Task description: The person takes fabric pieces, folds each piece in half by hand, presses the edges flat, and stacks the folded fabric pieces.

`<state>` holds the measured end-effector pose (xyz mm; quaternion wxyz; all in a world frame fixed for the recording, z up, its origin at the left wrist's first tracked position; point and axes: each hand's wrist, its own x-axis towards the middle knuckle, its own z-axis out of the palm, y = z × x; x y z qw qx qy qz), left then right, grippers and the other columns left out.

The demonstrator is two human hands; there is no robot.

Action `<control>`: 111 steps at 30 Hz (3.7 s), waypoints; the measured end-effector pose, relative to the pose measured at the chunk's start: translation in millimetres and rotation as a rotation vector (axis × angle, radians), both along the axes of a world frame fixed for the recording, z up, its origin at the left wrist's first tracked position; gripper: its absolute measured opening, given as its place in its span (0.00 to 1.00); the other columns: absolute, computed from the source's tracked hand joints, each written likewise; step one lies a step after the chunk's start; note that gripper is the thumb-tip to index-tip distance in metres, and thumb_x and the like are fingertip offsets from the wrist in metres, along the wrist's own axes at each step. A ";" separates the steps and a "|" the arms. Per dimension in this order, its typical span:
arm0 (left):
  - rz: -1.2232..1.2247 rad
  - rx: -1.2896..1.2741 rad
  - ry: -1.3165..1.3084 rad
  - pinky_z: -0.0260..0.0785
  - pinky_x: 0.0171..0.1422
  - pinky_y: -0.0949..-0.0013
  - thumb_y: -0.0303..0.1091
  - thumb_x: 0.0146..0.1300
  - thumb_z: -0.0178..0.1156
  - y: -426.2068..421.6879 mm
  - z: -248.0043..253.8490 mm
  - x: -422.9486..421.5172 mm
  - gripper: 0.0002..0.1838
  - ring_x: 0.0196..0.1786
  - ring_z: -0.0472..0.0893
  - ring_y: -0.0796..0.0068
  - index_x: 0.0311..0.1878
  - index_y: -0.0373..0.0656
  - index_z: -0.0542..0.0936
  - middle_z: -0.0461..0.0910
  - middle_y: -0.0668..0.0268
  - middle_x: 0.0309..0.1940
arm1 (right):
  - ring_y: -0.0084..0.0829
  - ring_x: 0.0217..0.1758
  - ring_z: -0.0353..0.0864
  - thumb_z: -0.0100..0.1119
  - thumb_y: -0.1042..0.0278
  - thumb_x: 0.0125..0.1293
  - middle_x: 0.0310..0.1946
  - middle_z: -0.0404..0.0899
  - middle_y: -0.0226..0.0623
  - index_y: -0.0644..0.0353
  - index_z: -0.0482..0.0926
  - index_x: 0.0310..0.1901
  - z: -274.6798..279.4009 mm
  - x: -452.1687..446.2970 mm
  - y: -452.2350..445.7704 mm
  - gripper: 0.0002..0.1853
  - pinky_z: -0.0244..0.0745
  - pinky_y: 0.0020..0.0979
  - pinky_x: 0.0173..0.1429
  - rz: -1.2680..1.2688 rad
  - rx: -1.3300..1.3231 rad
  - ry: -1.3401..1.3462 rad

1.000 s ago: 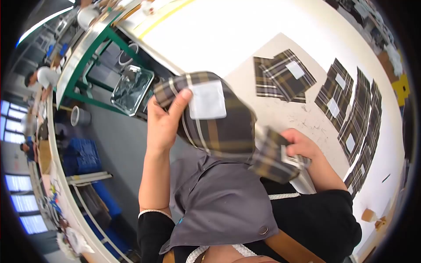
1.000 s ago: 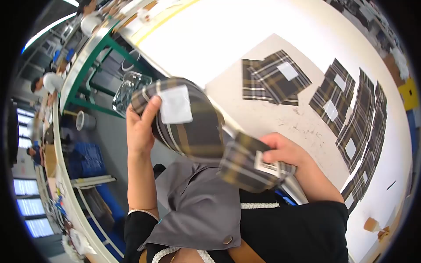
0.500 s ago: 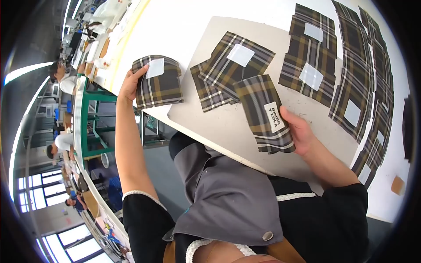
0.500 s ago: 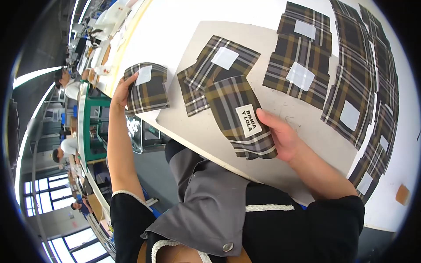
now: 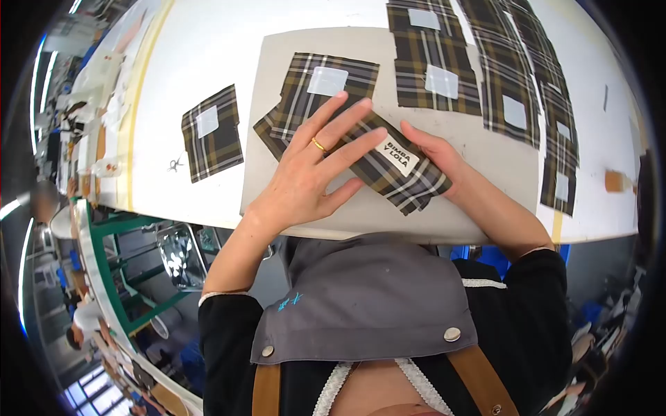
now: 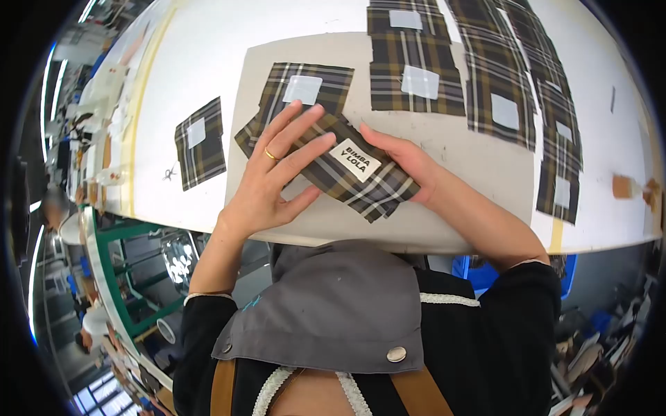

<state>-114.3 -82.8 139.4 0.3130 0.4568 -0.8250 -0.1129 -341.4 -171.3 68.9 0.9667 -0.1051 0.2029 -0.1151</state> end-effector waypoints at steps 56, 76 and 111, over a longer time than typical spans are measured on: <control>-0.320 0.999 0.549 0.50 0.32 0.75 0.45 0.77 0.57 -31.0 -31.2 7.7 0.21 0.29 0.57 0.88 0.29 0.41 0.75 0.61 0.81 0.23 | 0.46 0.60 0.81 0.73 0.69 0.57 0.51 0.83 0.47 0.58 0.71 0.67 47.3 -17.2 56.2 0.35 0.73 0.39 0.65 -0.370 -1.848 0.946; 0.299 -0.166 -0.330 0.47 0.82 0.46 0.49 0.66 0.64 -47.2 -51.5 103.9 0.35 0.80 0.55 0.53 0.72 0.41 0.69 0.56 0.56 0.79 | 0.24 0.54 0.78 0.68 0.69 0.65 0.51 0.83 0.35 0.62 0.79 0.58 1.6 15.0 27.5 0.20 0.70 0.26 0.61 -0.569 -1.385 0.932; 0.263 0.488 0.534 0.71 0.58 0.64 0.26 0.60 0.68 69.0 -56.4 45.2 0.10 0.53 0.82 0.60 0.40 0.36 0.76 0.84 0.53 0.49 | 0.21 0.33 0.75 0.69 0.79 0.61 0.31 0.80 0.31 0.63 0.78 0.36 4.5 -6.0 94.8 0.07 0.70 0.23 0.40 -0.467 -1.385 0.946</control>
